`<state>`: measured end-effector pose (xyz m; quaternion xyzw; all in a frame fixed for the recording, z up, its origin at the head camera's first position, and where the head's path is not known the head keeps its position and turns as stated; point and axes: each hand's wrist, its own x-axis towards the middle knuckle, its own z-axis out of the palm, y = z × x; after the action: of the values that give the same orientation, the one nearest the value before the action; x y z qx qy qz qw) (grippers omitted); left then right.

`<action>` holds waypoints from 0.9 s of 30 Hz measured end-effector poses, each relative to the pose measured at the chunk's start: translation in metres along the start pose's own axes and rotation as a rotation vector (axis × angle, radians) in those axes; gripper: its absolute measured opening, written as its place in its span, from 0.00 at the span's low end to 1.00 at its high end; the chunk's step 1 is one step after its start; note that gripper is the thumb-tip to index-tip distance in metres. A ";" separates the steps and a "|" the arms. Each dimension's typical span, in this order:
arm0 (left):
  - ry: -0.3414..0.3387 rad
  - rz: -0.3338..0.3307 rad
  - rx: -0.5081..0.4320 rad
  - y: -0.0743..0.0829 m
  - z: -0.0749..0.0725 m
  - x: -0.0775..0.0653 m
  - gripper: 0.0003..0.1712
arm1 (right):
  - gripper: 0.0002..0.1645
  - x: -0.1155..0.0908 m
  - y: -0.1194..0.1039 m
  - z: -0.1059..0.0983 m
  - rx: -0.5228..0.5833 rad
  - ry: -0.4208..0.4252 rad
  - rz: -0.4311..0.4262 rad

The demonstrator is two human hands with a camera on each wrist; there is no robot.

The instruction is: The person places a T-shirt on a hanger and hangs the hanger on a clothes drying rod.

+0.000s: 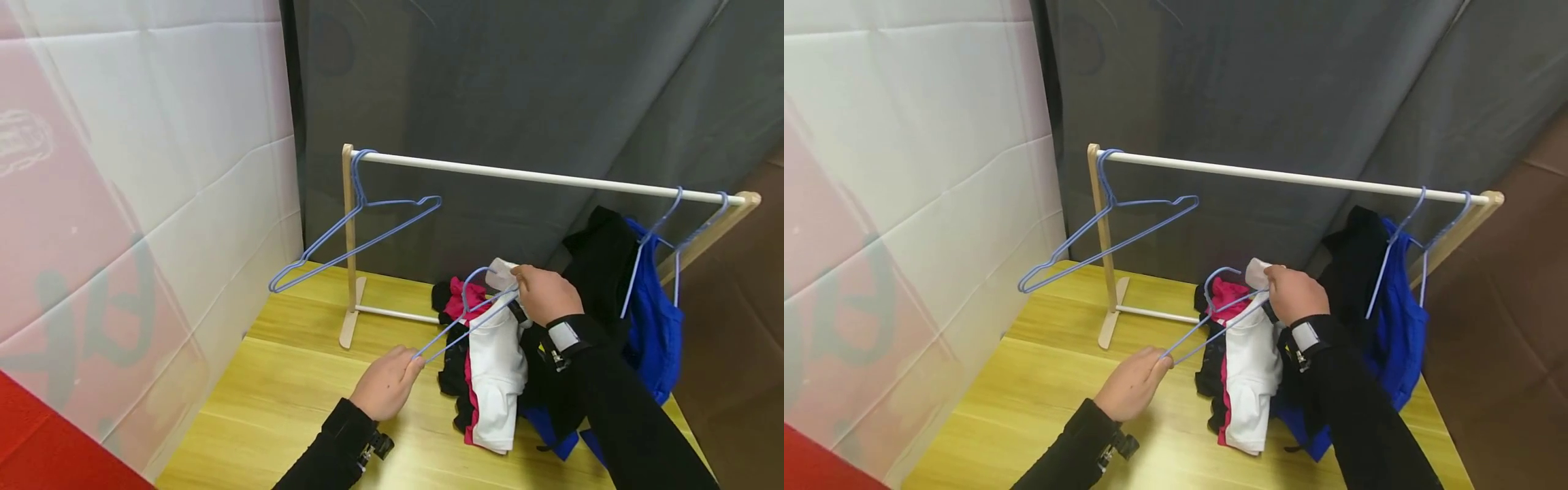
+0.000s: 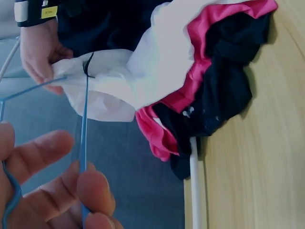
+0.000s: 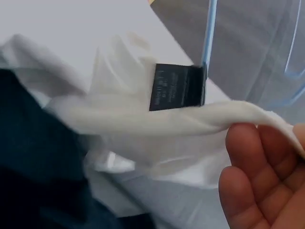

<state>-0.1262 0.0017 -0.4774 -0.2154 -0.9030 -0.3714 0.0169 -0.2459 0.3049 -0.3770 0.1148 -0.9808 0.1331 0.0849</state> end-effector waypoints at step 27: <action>0.049 0.011 0.024 0.019 -0.003 0.031 0.26 | 0.13 -0.024 -0.034 -0.006 0.134 0.033 -0.551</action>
<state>-0.1476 0.0232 -0.4566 -0.2109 -0.9054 -0.3658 0.0438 -0.2133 0.2798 -0.3676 0.3800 -0.9002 0.1713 0.1260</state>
